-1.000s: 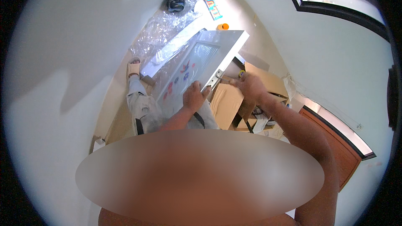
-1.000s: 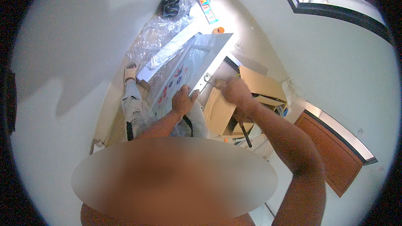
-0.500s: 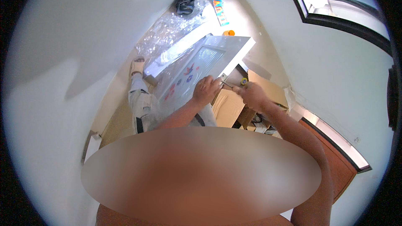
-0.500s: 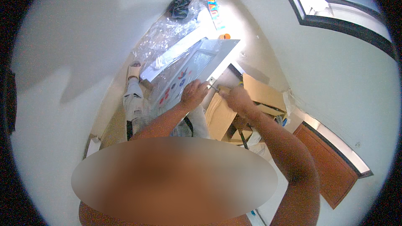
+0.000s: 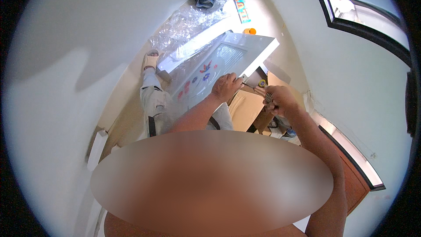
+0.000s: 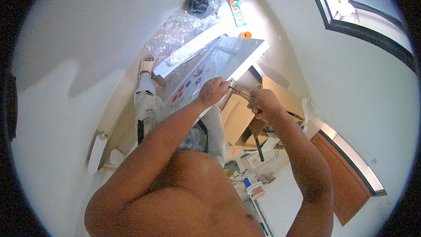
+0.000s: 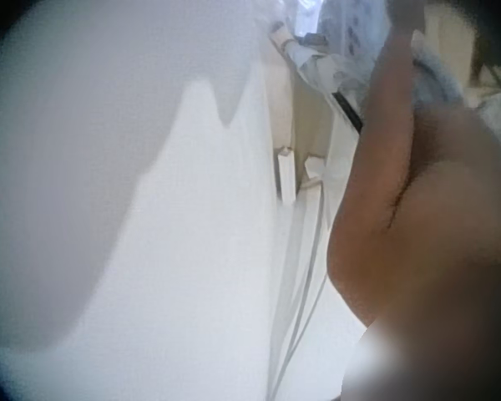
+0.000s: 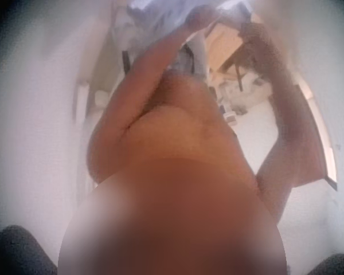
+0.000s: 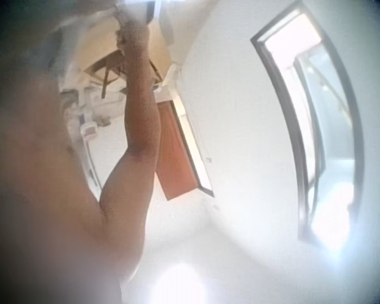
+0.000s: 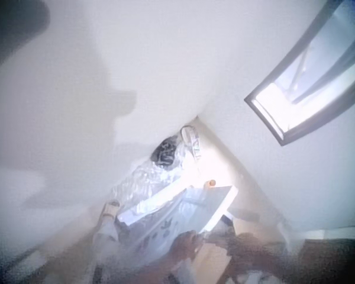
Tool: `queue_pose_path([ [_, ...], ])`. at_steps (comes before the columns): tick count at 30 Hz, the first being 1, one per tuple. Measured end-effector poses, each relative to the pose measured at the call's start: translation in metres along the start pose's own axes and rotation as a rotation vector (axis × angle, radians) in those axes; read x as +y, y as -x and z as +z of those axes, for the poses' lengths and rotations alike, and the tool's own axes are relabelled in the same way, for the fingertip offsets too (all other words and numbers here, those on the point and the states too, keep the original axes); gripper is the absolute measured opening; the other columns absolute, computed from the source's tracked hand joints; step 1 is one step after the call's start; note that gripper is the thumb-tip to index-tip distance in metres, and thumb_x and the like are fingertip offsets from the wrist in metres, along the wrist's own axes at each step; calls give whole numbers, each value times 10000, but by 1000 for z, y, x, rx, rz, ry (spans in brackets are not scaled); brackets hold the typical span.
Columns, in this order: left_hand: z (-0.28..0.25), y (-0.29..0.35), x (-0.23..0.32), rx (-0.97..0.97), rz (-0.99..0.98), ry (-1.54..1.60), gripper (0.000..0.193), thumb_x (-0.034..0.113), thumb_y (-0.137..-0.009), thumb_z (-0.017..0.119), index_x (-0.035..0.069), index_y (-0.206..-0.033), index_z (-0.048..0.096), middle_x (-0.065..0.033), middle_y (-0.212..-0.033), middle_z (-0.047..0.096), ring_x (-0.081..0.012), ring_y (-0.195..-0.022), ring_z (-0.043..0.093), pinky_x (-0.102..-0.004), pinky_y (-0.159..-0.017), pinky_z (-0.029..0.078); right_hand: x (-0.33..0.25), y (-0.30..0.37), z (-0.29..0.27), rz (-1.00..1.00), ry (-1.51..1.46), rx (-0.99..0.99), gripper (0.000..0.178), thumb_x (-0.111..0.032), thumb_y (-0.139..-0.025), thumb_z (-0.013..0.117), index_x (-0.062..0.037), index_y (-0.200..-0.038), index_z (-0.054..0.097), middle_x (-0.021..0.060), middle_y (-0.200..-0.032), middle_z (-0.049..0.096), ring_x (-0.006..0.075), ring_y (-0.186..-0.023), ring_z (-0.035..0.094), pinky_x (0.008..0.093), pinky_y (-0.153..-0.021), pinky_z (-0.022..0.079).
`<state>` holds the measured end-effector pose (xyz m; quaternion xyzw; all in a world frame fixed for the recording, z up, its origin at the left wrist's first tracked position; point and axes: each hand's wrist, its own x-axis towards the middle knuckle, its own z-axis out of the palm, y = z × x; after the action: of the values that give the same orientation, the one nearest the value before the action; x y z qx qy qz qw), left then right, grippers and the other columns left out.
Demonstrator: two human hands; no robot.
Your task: The person walks through a room carrying a metal hinge and a screwdriver, then attaches the hinge to a white cabinet door using the screwdriver to drive screws into the hinge holes.
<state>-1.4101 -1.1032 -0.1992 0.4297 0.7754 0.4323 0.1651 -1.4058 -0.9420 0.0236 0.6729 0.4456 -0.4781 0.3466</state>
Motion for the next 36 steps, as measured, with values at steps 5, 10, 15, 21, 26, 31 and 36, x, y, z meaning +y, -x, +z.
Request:
queue_pose_path([
  [5,0,-4,1,-33,-156,157,366,300,-824,715,60,-1049,554,-145,-953,603,-338,-895,638,-439,-741,527,21,3,11,-451,783,242,225,-227,-934,570,-20,-1018,543,110,-770,589,173,-514,565,316,-389,427],
  [10,-3,3,4,-111,-356,181,515,423,-855,679,30,-1120,476,-186,-1001,625,-365,-942,638,-458,-801,520,27,4,16,-979,1759,434,332,-192,-834,656,-3,-1081,540,148,-929,633,264,-638,654,354,-541,523],
  [15,-8,16,5,-205,-494,215,590,493,-854,660,22,-1157,474,-197,-1100,634,-375,-1007,632,-453,-849,515,-7,-8,-1,-91,508,4,327,-338,-891,679,-23,-882,594,91,-717,617,173,-522,580,320,-445,455],
  [21,-10,14,3,-161,-466,244,606,537,-848,660,39,-1150,493,-176,-1029,649,-382,-946,651,-481,-791,514,29,6,13,-987,1569,549,212,-196,-873,644,-31,-983,568,137,-932,647,216,-645,654,355,-524,524],
  [26,-7,15,1,-145,-445,269,616,559,-847,652,44,-1148,499,-172,-1020,656,-374,-945,656,-473,-795,516,9,-5,7,-863,1508,215,181,-192,-903,589,-72,-1036,564,89,-759,591,193,-632,629,334,-486,506],
  [31,-7,14,1,-150,-475,242,625,571,-844,650,47,-1154,508,-165,-1020,667,-373,-950,659,-461,-811,517,-16,-4,-6,-195,462,-39,207,-228,-888,614,-75,-1020,570,86,-747,601,160,-608,600,325,-476,489],
  [36,-9,9,-1,-137,-439,268,641,566,-838,660,35,-1163,507,-184,-1045,668,-374,-949,661,-468,-803,519,17,14,13,-959,1709,462,265,-191,-896,593,-39,-1112,571,184,-933,655,270,-833,706,359,-651,585],
])
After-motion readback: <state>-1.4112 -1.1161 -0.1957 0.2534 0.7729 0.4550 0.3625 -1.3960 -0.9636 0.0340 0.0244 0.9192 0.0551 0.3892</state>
